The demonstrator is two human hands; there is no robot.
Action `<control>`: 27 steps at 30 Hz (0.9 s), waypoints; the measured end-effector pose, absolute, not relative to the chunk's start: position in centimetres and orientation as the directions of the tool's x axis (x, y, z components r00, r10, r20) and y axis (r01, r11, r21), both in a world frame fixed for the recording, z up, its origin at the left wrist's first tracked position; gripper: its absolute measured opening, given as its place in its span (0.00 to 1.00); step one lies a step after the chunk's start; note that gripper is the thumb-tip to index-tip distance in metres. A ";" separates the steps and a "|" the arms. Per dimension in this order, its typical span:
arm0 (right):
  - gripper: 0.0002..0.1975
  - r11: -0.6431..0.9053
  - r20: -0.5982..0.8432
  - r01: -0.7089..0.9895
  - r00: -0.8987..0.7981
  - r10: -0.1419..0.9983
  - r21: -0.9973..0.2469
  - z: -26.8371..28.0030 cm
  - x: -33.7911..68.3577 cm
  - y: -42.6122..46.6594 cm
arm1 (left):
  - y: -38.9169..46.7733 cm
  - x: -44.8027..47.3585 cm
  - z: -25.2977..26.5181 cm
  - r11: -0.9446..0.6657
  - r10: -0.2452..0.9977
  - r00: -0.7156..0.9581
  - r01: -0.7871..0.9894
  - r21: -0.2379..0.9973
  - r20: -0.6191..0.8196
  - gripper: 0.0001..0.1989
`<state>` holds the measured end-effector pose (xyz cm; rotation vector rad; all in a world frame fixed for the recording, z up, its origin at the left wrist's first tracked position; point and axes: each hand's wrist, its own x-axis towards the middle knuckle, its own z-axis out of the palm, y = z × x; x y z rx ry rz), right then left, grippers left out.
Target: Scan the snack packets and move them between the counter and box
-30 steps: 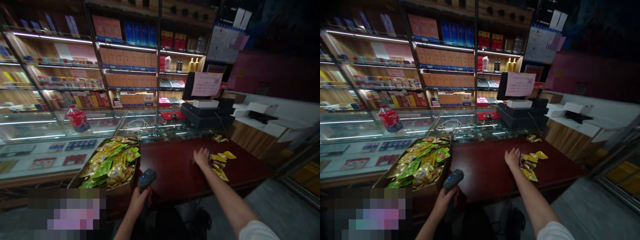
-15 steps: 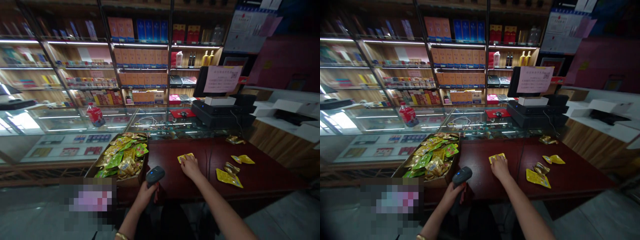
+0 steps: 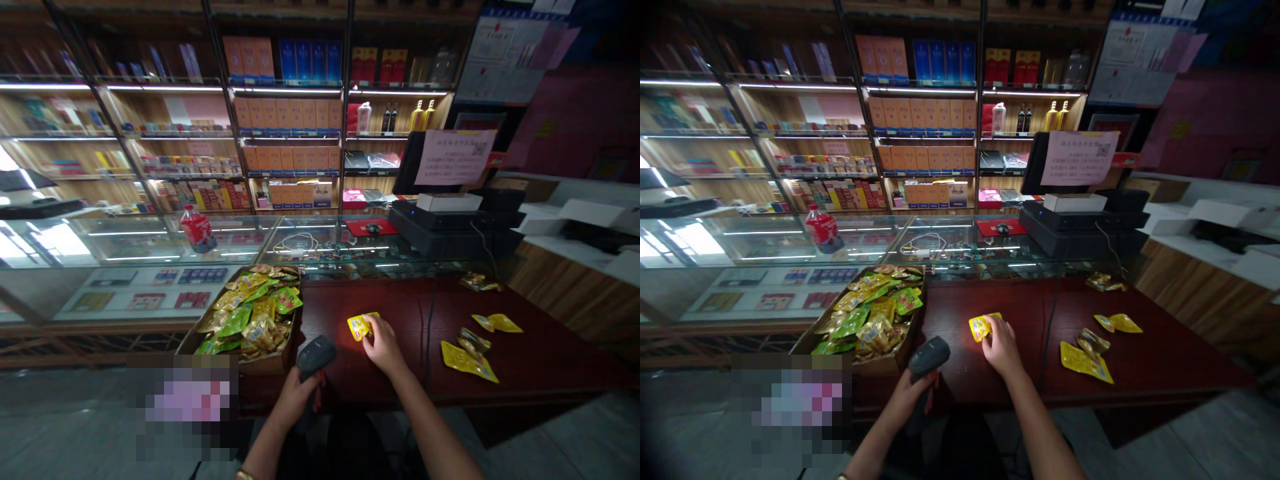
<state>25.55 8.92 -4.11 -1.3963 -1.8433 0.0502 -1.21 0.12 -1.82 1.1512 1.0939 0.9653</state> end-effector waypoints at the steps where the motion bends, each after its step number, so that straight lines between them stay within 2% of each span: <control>1: 0.28 0.372 0.562 0.803 -0.056 0.825 -0.466 -4.1 25.5 8.8 | 0.1 -1.2 -1.9 0.168 0.966 0.202 -0.025 0.986 -0.159 0.30; 9: 0.18 0.267 0.492 0.873 -0.036 0.870 -0.408 -3.6 25.5 8.6 | -0.2 -0.7 -0.8 0.179 0.973 0.145 0.020 0.984 -0.180 0.27; 13: 0.18 0.218 0.423 0.889 -0.030 0.906 -0.403 -3.4 25.2 8.6 | -0.5 -0.2 0.6 0.157 0.976 0.148 0.034 0.987 -0.161 0.25; 18: 0.26 0.270 0.469 0.837 -0.018 0.883 -0.476 -2.9 25.3 8.3 | -0.7 -0.2 1.7 0.153 0.975 0.163 0.002 0.988 -0.152 0.25; 22: 0.19 0.364 0.549 0.753 -0.004 0.836 -0.548 -2.9 25.5 8.2 | -1.0 -0.5 1.4 0.151 0.971 0.194 -0.028 0.988 -0.142 0.28; 27: 0.21 0.286 0.523 0.731 0.112 0.845 -0.619 -3.1 25.3 8.0 | -1.0 -0.8 0.7 0.162 0.967 0.212 -0.077 0.984 -0.143 0.28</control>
